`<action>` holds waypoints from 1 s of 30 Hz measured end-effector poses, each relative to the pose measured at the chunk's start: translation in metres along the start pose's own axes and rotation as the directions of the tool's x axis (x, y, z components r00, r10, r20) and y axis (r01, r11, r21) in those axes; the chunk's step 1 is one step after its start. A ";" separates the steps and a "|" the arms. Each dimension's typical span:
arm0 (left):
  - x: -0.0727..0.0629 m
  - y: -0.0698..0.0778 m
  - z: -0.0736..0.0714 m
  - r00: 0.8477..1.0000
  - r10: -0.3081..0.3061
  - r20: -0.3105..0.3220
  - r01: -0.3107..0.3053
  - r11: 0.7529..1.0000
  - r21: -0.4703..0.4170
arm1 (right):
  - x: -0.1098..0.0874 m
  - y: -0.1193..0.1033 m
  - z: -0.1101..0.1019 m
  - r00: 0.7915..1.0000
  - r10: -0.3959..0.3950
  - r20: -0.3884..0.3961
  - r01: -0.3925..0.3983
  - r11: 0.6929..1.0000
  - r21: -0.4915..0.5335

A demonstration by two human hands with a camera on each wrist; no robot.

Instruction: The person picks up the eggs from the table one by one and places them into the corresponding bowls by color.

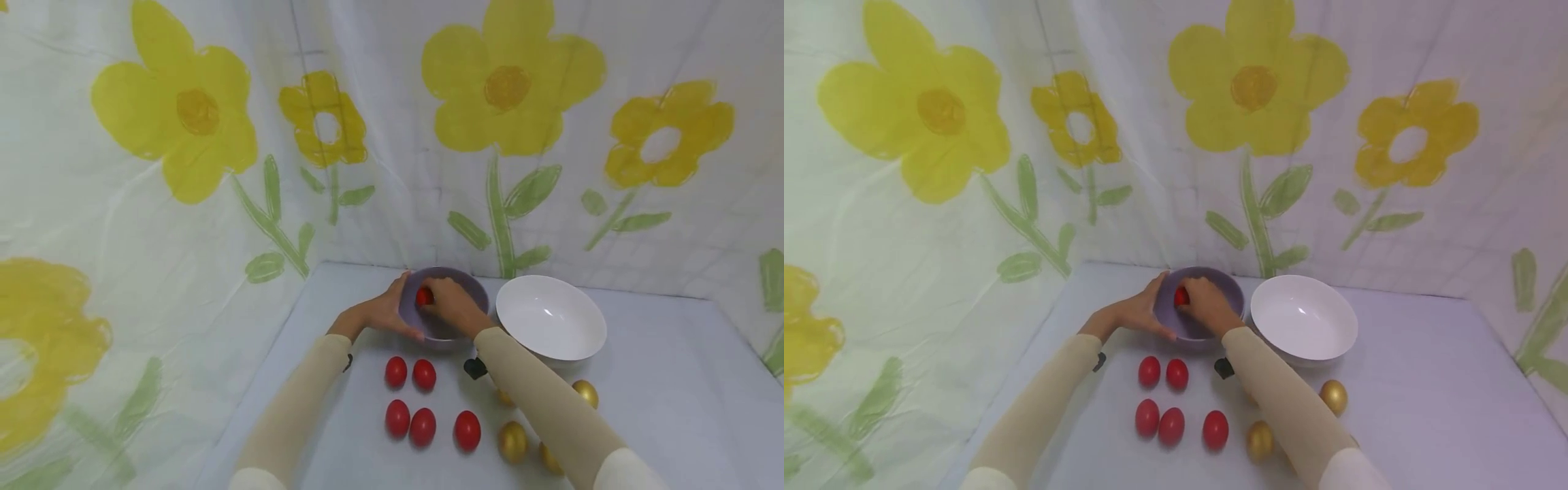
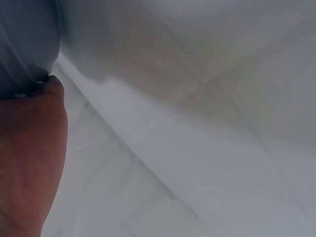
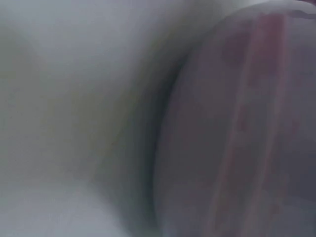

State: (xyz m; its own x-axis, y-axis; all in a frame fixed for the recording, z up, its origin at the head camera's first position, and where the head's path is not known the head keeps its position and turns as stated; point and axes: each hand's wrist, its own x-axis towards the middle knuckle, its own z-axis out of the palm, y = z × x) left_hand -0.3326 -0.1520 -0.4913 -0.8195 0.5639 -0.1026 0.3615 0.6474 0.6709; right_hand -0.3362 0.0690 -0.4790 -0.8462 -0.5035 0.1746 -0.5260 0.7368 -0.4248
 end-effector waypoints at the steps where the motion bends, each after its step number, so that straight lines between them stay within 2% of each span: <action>1: 0.000 0.001 0.001 1.000 -0.003 0.002 0.003 1.000 -0.006 | -0.001 0.000 0.001 1.000 -0.004 0.004 0.004 1.000 0.001; 5: -0.003 0.005 0.005 0.999 -0.026 0.019 0.026 1.000 -0.002 | -0.007 0.002 0.005 1.000 0.003 0.023 -0.003 1.000 0.012; 11: -0.003 0.007 0.009 0.999 -0.021 0.027 0.021 1.000 0.012 | -0.014 0.005 0.008 0.999 0.033 0.021 -0.033 0.999 0.004; 15: -0.001 0.007 0.011 0.999 -0.021 0.033 0.020 1.000 0.014 | -0.020 0.003 0.001 0.998 0.057 0.011 -0.057 0.998 0.007; 19: 0.002 0.004 0.010 1.000 -0.007 0.020 0.007 1.000 0.022 | -0.026 -0.007 -0.021 0.996 0.084 -0.026 -0.083 0.995 0.049; 25: 0.001 0.003 0.002 1.000 -0.012 -0.003 0.012 1.000 0.017 | -0.041 -0.033 -0.063 0.992 0.028 -0.124 -0.013 0.993 0.115; 30: 0.002 0.001 -0.002 1.000 -0.017 -0.012 0.017 1.000 0.011 | -0.070 -0.055 -0.093 0.977 -0.015 -0.214 0.048 0.988 0.149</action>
State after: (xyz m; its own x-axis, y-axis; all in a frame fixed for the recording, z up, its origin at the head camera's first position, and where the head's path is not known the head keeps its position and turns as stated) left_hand -0.3347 -0.1513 -0.4893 -0.8307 0.5468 -0.1047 0.3527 0.6623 0.6610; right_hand -0.2563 0.1059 -0.3853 -0.8367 -0.4063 0.3674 -0.5476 0.6361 -0.5436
